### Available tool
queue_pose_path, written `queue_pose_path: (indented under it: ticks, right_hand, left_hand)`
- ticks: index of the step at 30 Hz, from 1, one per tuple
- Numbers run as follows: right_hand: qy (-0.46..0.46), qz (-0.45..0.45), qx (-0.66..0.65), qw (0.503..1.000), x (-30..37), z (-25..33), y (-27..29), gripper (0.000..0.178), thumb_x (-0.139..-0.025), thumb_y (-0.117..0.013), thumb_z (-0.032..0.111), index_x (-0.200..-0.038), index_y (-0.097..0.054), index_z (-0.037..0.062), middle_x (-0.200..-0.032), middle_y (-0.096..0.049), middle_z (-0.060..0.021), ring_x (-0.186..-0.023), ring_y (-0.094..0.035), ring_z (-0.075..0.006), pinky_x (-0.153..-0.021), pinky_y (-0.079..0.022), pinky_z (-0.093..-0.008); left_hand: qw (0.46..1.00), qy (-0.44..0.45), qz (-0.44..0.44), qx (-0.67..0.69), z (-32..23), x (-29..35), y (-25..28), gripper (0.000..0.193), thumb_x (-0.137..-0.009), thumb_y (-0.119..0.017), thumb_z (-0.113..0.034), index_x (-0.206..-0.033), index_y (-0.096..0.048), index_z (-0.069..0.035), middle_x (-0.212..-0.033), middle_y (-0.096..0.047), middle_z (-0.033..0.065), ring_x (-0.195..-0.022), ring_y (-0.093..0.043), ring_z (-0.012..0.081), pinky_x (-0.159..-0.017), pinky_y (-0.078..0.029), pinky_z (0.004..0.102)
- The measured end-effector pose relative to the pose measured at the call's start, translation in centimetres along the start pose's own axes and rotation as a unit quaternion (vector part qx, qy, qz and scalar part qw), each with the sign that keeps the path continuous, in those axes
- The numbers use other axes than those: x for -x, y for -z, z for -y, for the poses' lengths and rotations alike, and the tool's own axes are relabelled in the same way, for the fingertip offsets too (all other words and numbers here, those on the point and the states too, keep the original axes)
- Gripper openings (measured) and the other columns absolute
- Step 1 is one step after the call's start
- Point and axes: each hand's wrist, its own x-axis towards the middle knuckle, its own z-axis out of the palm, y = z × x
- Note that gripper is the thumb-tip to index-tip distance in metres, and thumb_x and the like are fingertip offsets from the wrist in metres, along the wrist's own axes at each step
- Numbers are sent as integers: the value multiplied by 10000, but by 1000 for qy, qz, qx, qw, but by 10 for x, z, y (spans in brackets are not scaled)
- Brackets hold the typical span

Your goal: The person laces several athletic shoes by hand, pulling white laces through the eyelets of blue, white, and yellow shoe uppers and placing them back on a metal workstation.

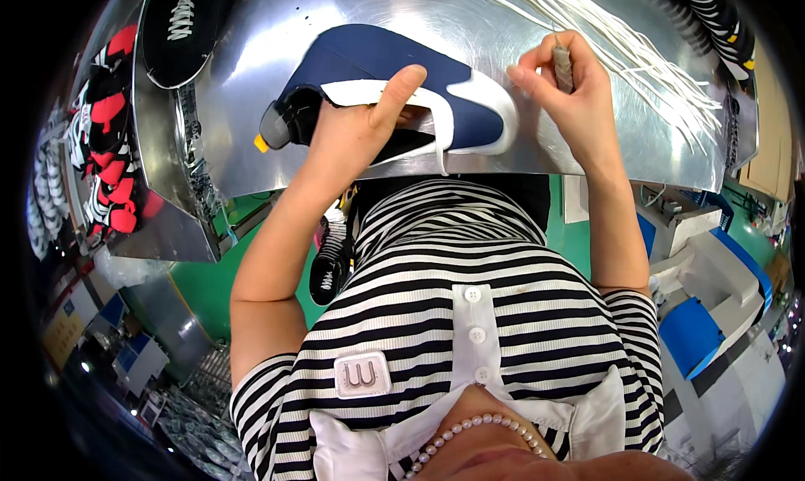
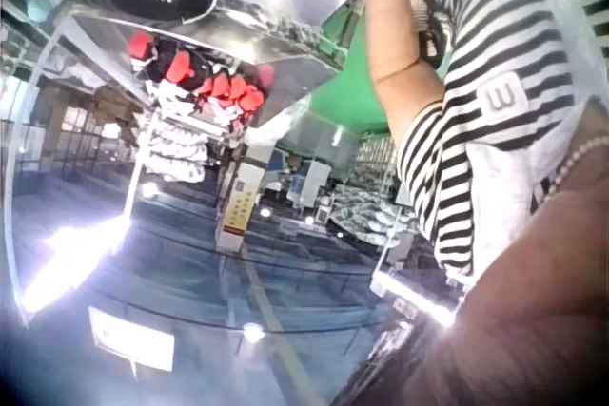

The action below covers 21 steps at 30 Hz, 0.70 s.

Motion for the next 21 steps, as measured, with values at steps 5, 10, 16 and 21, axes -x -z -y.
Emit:
queue_pose_path:
  ticks: [5, 10, 16, 21]
  right_hand:
    - [-13, 30, -28, 999, 2, -17, -19, 441, -714, -868, 231, -874, -479, 98, -789, -545, 19, -591, -383, -20, -516, -332, -180]
    - [-6, -31, -92, 995, -14, 6, -18, 396, -729, -858, 171, -820, -476, 118, -701, -411, 85, -614, -359, -18, -547, -286, -181]
    - [19, -116, -79, 990, -5, -17, -15, 253, -873, -729, 224, -803, -532, 83, -663, -465, 38, -592, -411, -30, -508, -324, -199]
    - [47, 72, 51, 995, 39, -16, -47, 240, -897, -691, 266, -843, -658, 35, -566, -527, -12, -502, -477, -114, -485, -385, -274]
  left_hand:
    - [983, 153, 50, 82, -21, -14, 13, 927, -920, -346, -737, -960, -665, 132, -846, -718, 186, -775, -706, 220, -768, -557, 294]
    - [988, 82, 100, -80, -5, -20, 26, 664, -922, -569, -568, -1066, -666, 73, -898, -717, 190, -815, -708, 220, -788, -553, 310]
    - [935, -116, 160, -296, -13, 5, 33, 295, -860, -712, -190, -1095, -664, -16, -941, -710, 122, -833, -676, 225, -794, -510, 323]
    - [927, -190, 39, -321, -25, 26, 14, 234, -883, -693, -211, -1033, -658, -35, -801, -679, 159, -644, -647, 303, -628, -503, 334]
